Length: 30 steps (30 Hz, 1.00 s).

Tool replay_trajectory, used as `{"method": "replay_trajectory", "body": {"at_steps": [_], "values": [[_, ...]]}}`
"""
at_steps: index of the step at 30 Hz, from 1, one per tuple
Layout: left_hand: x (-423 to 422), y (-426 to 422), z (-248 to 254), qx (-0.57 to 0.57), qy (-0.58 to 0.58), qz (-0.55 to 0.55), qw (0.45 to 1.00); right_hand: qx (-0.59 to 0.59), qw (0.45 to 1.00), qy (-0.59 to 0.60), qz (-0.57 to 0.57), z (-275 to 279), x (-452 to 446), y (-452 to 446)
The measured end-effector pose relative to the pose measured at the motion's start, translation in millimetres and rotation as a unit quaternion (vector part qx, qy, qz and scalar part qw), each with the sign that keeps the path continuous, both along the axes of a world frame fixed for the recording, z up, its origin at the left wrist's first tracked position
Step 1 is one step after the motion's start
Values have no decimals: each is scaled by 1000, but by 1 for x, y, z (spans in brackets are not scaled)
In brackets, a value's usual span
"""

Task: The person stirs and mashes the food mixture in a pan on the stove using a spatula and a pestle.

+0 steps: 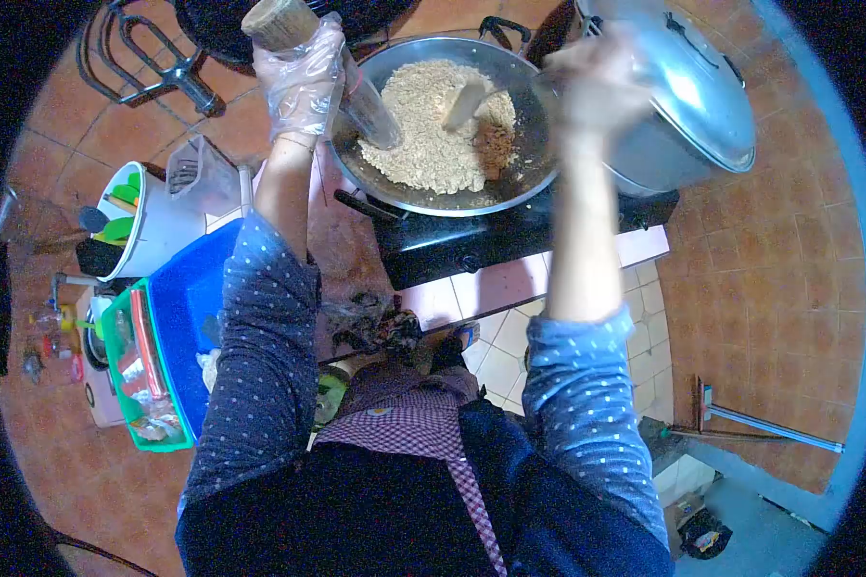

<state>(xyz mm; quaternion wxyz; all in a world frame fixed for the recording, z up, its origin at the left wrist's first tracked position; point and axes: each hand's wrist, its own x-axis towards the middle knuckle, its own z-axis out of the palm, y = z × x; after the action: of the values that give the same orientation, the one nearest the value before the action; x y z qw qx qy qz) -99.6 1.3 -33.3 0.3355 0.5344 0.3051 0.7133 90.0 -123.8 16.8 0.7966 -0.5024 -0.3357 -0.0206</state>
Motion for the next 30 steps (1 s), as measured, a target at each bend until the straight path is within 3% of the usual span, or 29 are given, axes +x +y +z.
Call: {"method": "replay_trajectory", "body": {"at_steps": [1, 2, 6, 8, 13, 16, 17, 18, 21, 22, 25, 30], "values": [[2, -3, 1, 0, 1, 3, 1000, 68, 984, 81, 141, -11, 12, 9], [3, -4, 2, 2, -1, 10, 1000, 79, 972, 100, 199, -14, 23, 10], [7, -11, 9, -20, 10, 47, 999, 56, 980, 104, 162, 9, 28, 12], [5, -5, 3, -7, 3, 23, 1000, 79, 972, 44, 218, 17, 67, 7], [-2, 15, -13, 14, -14, -21, 1000, 120, 976, 18, 179, 74, 68, -35], [-4, 24, -23, 24, -26, -29, 999, 148, 984, -29, 99, 15, 88, 18], [-5, 28, -27, 28, -12, -26, 999, 36, 999, -34, -15, -6, 54, 33], [-5, 28, -23, 32, 1, -23, 999, 149, 979, 29, 134, -9, 48, 39], [-8, 20, -20, 17, 7, -77, 997, 120, 979, 60, 153, -4, 47, 40], [-4, 16, -15, 25, 48, -6, 999, 107, 979, 73, 154, 1, 56, 40], [-2, 14, -15, 19, 10, -28, 999, 124, 975, 89, 162, 30, 67, 24], [-6, 18, -17, -9, 21, -54, 998, 85, 980, 29, 175, 36, 68, 8]]}}
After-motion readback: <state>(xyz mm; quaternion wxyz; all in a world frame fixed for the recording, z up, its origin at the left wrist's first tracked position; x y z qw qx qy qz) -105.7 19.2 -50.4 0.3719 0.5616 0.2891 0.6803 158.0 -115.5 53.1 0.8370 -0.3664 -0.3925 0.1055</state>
